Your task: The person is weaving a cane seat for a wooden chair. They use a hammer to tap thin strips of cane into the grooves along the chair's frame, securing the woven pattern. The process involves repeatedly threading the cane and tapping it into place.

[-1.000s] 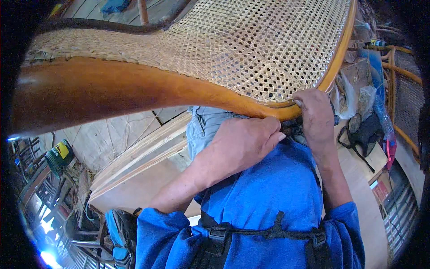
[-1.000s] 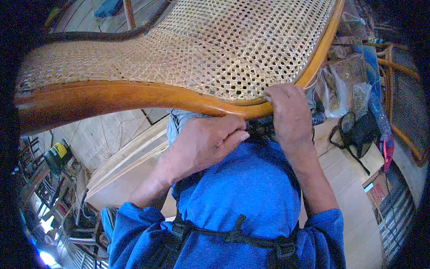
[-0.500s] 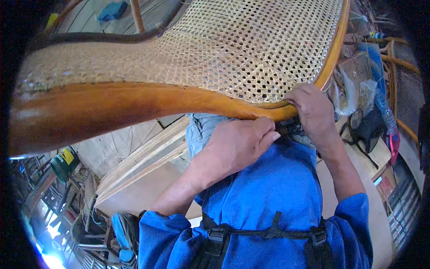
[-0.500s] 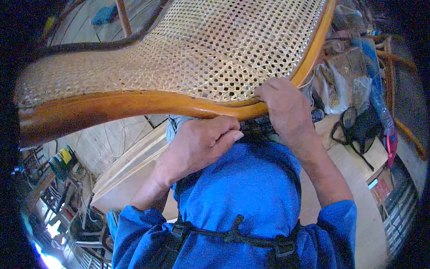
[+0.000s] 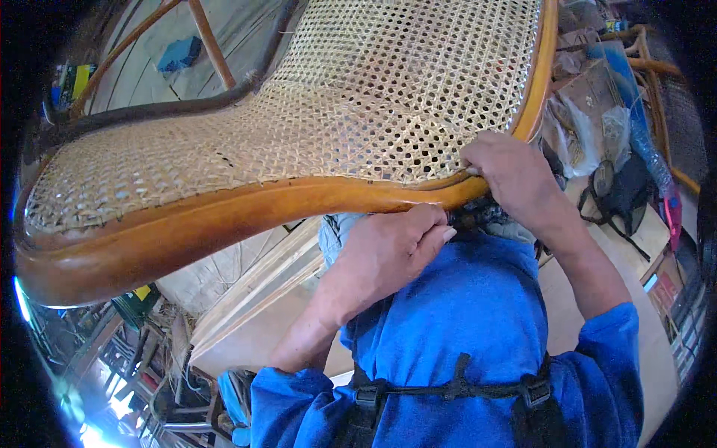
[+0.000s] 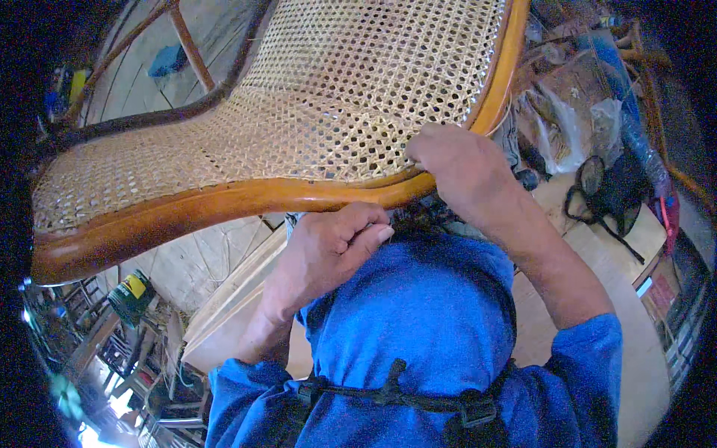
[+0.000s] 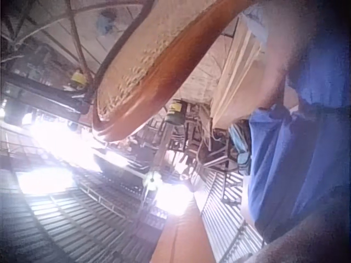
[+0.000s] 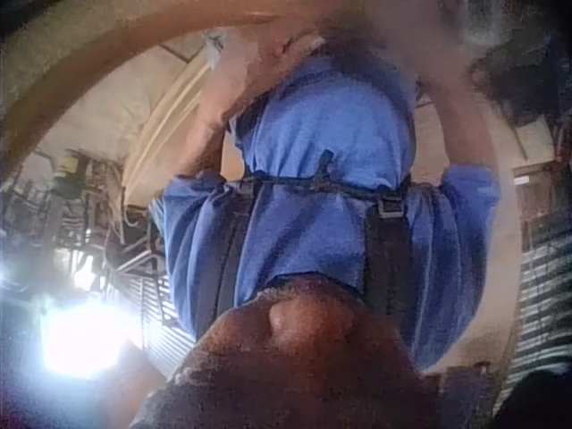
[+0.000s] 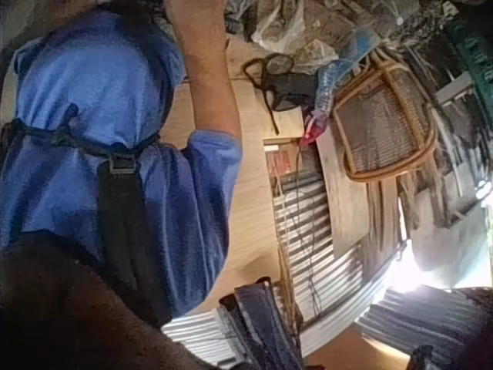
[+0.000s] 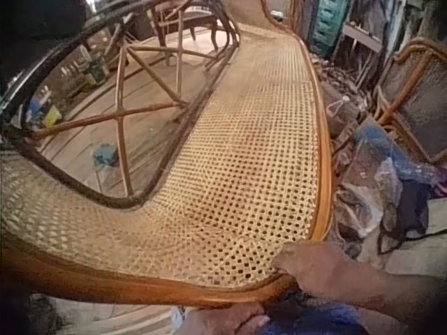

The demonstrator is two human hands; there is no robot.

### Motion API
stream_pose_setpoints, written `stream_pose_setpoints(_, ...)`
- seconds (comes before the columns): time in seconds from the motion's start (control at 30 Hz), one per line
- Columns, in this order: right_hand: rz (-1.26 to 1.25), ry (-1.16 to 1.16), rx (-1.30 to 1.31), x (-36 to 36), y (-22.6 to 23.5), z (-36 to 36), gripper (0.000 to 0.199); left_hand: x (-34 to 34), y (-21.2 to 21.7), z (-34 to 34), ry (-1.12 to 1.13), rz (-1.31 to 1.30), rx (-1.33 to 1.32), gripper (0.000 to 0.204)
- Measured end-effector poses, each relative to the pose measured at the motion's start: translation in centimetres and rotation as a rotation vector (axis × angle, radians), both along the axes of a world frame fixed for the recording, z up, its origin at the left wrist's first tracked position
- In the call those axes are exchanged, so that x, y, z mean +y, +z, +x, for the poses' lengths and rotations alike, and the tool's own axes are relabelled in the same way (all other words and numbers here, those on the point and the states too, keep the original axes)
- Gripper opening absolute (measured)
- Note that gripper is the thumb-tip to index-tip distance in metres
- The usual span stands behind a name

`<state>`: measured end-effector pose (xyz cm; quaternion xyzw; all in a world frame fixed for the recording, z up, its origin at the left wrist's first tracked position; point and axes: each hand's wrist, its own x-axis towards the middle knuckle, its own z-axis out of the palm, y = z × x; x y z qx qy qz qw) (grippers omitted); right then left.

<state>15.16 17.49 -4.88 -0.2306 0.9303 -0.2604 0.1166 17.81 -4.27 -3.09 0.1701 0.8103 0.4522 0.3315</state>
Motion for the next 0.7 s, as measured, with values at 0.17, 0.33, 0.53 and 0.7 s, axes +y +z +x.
stream_pose_setpoints(0.17,-0.034,0.044,0.066,0.2,-0.1,-0.1,0.015,0.0,0.3,-0.4,-0.014,0.016,-0.025,0.021)
stream_pose_setpoints(0.33,0.118,0.076,-0.101,0.0,0.9,-0.8,0.020,-0.5,0.0,-0.4,-0.011,0.031,-0.002,0.021)
stream_pose_setpoints(0.53,0.214,-0.085,-0.095,-1.2,1.5,0.5,0.020,-0.8,-0.7,-0.3,-0.027,0.079,-0.061,0.020)
stream_pose_setpoints(0.7,0.160,-0.117,-0.164,-0.5,0.6,0.3,0.015,-0.9,-0.8,-0.5,-0.075,0.100,-0.077,0.020)
